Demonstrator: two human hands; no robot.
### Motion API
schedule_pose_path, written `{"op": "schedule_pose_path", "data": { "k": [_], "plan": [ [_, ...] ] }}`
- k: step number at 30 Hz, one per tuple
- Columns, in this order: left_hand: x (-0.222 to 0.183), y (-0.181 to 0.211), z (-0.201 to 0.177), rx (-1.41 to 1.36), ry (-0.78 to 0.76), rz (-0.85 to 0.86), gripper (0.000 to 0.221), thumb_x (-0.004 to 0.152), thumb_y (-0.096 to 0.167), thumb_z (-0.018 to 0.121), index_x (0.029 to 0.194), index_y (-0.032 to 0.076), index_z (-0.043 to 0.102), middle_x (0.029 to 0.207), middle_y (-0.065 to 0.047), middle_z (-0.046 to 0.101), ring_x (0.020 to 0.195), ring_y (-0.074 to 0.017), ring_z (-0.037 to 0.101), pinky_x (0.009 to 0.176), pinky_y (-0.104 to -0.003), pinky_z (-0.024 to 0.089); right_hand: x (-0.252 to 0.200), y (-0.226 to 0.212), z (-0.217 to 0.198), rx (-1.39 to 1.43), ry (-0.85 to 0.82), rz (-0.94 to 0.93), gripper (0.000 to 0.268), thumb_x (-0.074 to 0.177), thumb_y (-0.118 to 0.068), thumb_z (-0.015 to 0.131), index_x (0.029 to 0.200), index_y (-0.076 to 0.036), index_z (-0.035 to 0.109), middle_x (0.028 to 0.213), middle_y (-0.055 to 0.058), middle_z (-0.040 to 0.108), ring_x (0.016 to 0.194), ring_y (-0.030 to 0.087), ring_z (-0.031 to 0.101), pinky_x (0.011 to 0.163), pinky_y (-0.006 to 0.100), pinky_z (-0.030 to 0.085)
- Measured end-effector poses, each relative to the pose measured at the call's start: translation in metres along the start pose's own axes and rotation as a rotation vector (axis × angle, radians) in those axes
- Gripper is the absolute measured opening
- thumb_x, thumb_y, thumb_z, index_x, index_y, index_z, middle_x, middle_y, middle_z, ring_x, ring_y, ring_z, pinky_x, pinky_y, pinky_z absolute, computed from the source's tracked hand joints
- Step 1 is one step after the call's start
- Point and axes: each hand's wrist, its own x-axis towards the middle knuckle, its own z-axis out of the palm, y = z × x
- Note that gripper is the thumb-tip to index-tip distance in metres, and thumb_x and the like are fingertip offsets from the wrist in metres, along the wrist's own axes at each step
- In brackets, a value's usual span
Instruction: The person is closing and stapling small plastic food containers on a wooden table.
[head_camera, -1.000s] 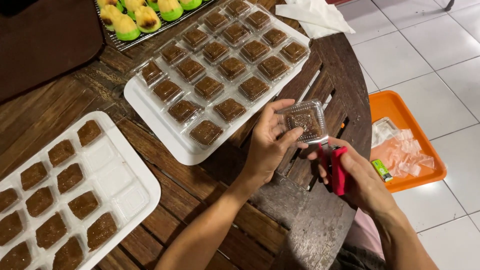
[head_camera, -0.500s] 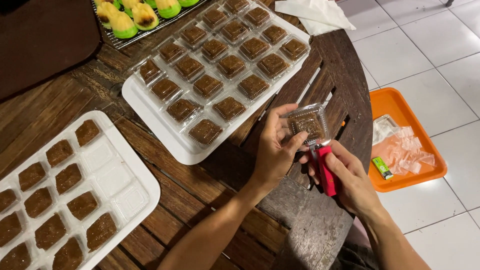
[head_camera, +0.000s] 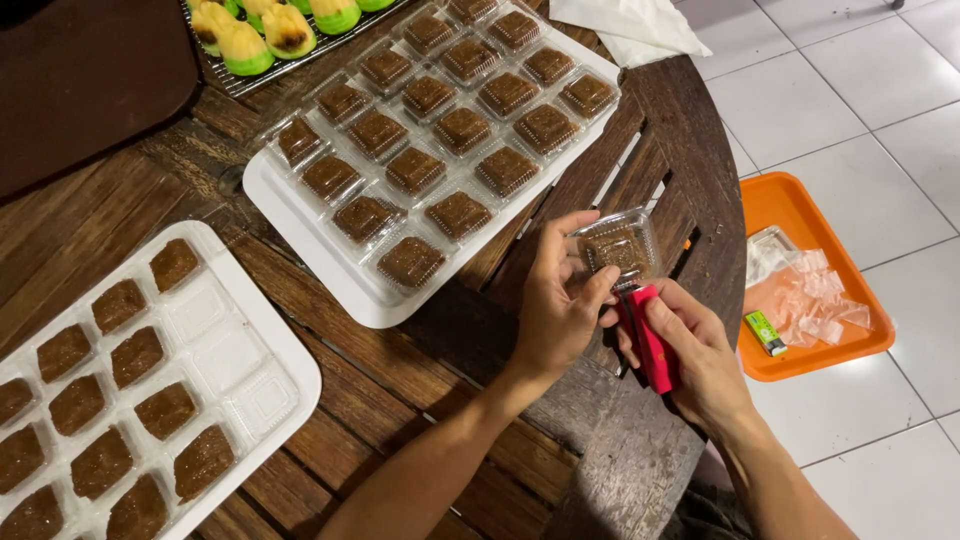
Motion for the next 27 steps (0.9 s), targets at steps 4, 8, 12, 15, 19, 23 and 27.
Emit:
{"op": "schedule_pose_path", "data": {
  "k": [4, 8, 12, 15, 19, 23, 27],
  "plan": [
    [-0.001, -0.003, -0.002, 0.019, 0.008, -0.008, 0.052, 0.093, 0.002, 0.061, 0.142, 0.005, 0.046, 0.111, -0.021, 0.052, 0.081, -0.0207, 0.057, 0.051, -0.03, 0.059, 0.0, -0.001, 0.003, -0.023, 0.011, 0.004, 0.033, 0.101, -0.025, 0.055, 0.111, 0.005, 0.064, 0.057, 0.02, 0.055, 0.047, 0.02, 0.053, 0.045, 0.026, 0.04],
    [-0.001, -0.004, -0.001, 0.015, 0.009, -0.008, 0.052, 0.093, 0.001, 0.061, 0.142, 0.005, 0.046, 0.111, -0.021, 0.05, 0.082, -0.0203, 0.055, 0.05, -0.03, 0.058, 0.0, 0.002, 0.001, -0.017, 0.028, 0.0, 0.03, 0.102, -0.022, 0.055, 0.112, 0.005, 0.063, 0.057, 0.02, 0.054, 0.046, 0.02, 0.052, 0.043, 0.025, 0.04],
    [-0.002, -0.001, 0.0, 0.023, 0.007, 0.006, 0.052, 0.092, 0.003, 0.062, 0.142, 0.004, 0.046, 0.11, -0.021, 0.051, 0.082, -0.0192, 0.055, 0.051, -0.03, 0.058, 0.0, 0.005, 0.0, -0.011, 0.046, 0.005, 0.028, 0.102, -0.021, 0.056, 0.11, 0.005, 0.062, 0.06, 0.021, 0.056, 0.046, 0.02, 0.052, 0.042, 0.026, 0.04],
    [-0.003, -0.002, 0.001, 0.005, 0.008, -0.002, 0.052, 0.092, 0.003, 0.062, 0.142, 0.003, 0.045, 0.109, -0.021, 0.051, 0.081, -0.0198, 0.055, 0.051, -0.029, 0.058, -0.001, 0.009, -0.003, -0.036, 0.086, 0.012, 0.025, 0.101, -0.02, 0.058, 0.105, 0.004, 0.064, 0.075, 0.026, 0.064, 0.051, 0.022, 0.059, 0.044, 0.029, 0.044],
    [-0.006, -0.002, 0.003, 0.05, 0.022, 0.043, 0.052, 0.092, 0.007, 0.064, 0.141, 0.002, 0.046, 0.106, -0.019, 0.053, 0.081, -0.0218, 0.059, 0.057, -0.031, 0.059, 0.0, 0.008, 0.002, -0.02, 0.121, -0.017, 0.023, 0.098, -0.017, 0.063, 0.096, 0.006, 0.062, 0.064, 0.025, 0.062, 0.044, 0.018, 0.054, 0.039, 0.026, 0.042],
    [-0.006, -0.001, 0.005, 0.044, 0.039, 0.03, 0.055, 0.09, 0.009, 0.065, 0.142, 0.004, 0.046, 0.111, -0.021, 0.052, 0.088, -0.0223, 0.058, 0.064, -0.033, 0.059, 0.002, 0.012, -0.004, -0.061, 0.124, -0.037, 0.023, 0.095, -0.018, 0.065, 0.093, 0.004, 0.063, 0.06, 0.026, 0.062, 0.043, 0.017, 0.055, 0.039, 0.025, 0.045],
    [-0.002, 0.0, 0.002, -0.031, 0.064, -0.003, 0.058, 0.089, 0.013, 0.067, 0.142, 0.005, 0.044, 0.119, -0.027, 0.052, 0.096, -0.0273, 0.059, 0.07, -0.033, 0.059, 0.006, 0.021, -0.025, -0.066, -0.037, 0.041, 0.046, 0.1, -0.041, 0.054, 0.117, 0.001, 0.063, 0.079, 0.023, 0.065, 0.055, 0.018, 0.055, 0.043, 0.03, 0.047]
  ]
}}
